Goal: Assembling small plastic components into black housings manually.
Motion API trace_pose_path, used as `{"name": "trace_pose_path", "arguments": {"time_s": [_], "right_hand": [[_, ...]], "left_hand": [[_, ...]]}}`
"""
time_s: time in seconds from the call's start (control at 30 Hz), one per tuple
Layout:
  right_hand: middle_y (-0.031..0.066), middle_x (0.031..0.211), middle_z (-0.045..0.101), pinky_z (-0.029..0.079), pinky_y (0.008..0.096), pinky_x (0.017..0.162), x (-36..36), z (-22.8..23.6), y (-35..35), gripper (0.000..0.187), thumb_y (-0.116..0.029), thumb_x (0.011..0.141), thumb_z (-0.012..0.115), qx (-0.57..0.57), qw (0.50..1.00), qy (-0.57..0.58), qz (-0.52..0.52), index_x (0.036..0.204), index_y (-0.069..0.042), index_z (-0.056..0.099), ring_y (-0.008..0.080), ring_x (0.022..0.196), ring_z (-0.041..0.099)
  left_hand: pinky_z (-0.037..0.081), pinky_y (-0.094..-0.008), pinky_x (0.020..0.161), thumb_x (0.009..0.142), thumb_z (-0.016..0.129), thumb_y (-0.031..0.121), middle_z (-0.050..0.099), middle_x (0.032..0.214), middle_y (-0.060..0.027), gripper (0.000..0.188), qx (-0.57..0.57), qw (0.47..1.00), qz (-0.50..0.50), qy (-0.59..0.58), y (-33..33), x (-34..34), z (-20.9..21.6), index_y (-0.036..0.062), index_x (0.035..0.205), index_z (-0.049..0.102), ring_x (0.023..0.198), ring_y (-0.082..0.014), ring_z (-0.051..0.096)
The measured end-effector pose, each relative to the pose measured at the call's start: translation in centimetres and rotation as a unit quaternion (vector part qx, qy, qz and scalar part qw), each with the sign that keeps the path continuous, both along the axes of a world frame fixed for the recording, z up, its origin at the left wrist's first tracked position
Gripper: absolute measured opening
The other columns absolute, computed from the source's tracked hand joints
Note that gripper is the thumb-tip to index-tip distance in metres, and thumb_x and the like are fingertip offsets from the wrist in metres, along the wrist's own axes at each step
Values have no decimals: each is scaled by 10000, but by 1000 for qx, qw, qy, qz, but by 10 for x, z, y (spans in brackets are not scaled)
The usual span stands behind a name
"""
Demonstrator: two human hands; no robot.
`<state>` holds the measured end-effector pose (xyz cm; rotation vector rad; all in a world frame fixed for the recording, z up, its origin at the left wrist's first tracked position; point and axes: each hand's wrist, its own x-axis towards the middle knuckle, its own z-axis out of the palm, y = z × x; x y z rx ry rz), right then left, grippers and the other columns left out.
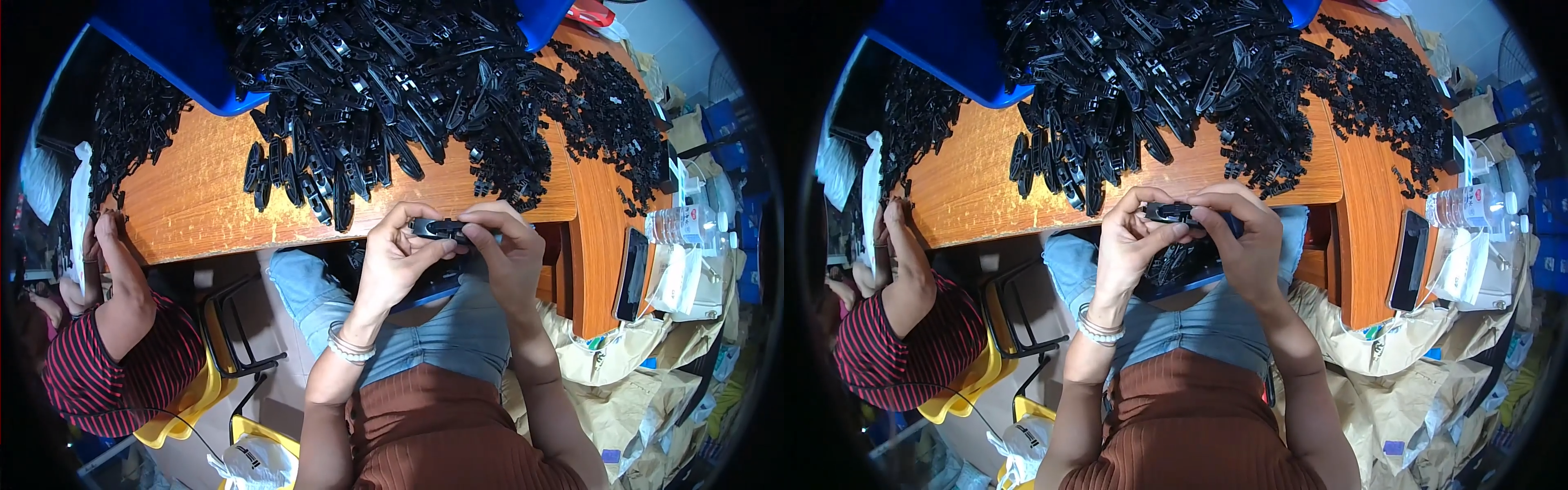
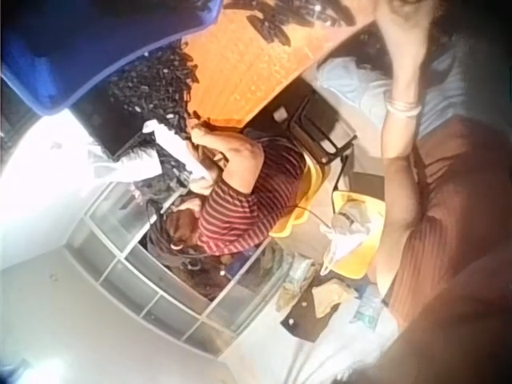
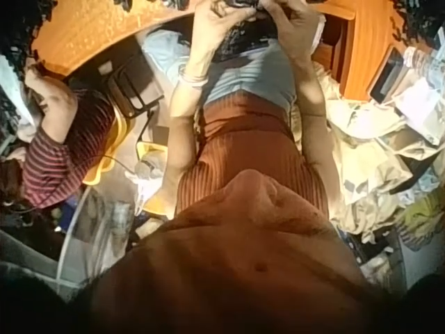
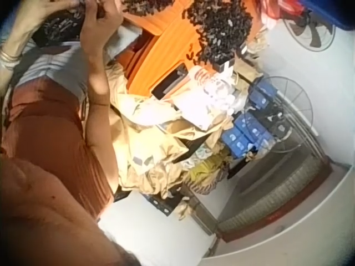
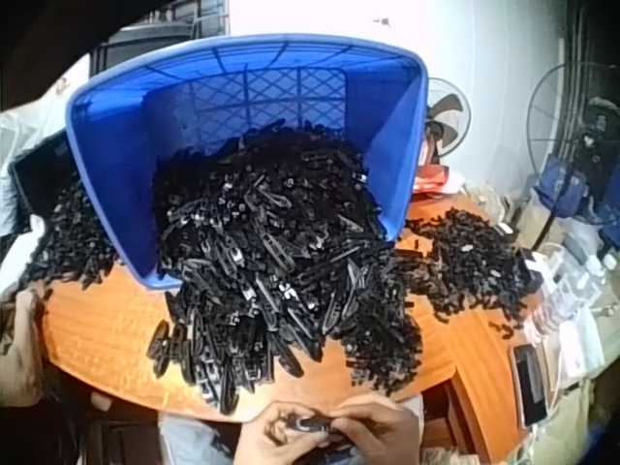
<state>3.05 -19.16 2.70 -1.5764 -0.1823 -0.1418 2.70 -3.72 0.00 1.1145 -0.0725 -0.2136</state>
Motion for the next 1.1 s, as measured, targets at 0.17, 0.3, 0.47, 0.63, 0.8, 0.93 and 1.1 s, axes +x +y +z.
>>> {"name": "trace_pose_path", "arguments": {"time_s": [0.17,0.3,0.47,0.63,0.8,0.93,1.1], "right_hand": [[104,875,632,446,262,745,4,-11,-9,94,58,785,626,-166,976,-134,-41,872,33,652,173,821,581],[109,878,640,445,283,755,2,-18,-9,96,65,779,626,-144,975,-158,-60,862,26,654,193,822,585],[110,880,638,441,294,766,0,-18,-4,97,58,772,635,-79,988,-116,-57,859,21,654,211,834,584],[107,887,633,441,300,779,0,-20,-7,116,54,765,644,-160,970,-170,-65,876,20,650,209,854,578],[87,876,638,453,266,783,-1,-24,-7,203,57,777,631,-113,988,-109,-6,976,17,639,178,878,592],[79,875,643,468,238,763,-7,-30,-13,236,43,812,609,-30,985,157,65,1048,36,609,136,832,608],[73,860,647,483,231,733,-9,-30,-7,258,18,832,611,60,979,180,76,1089,40,593,112,788,609]], "left_hand": [[577,-252,694,800,616,-117,658,907,-185,266,12,999,22,36,1,0,6,-57,1031,498,778,-217,685],[584,-259,678,803,615,-113,657,904,-191,247,30,998,27,44,-3,-1,13,-58,1015,501,772,-224,687],[584,-254,661,808,612,-108,656,910,-197,214,33,999,22,36,-4,-2,14,-63,988,506,773,-229,688],[567,-232,662,817,620,-88,664,891,-173,214,26,999,31,35,-3,-4,11,-58,1001,515,764,-187,683],[549,-219,633,819,615,-93,654,819,-131,207,76,995,56,28,-3,-2,11,-67,1005,528,703,-150,665],[527,-198,600,817,621,-86,642,787,-103,208,105,993,44,-1,1,-3,14,-67,1003,531,686,-120,649],[531,-204,612,815,622,-78,648,795,-109,221,150,988,42,-4,4,-6,12,-76,1027,561,675,-122,648]]}}
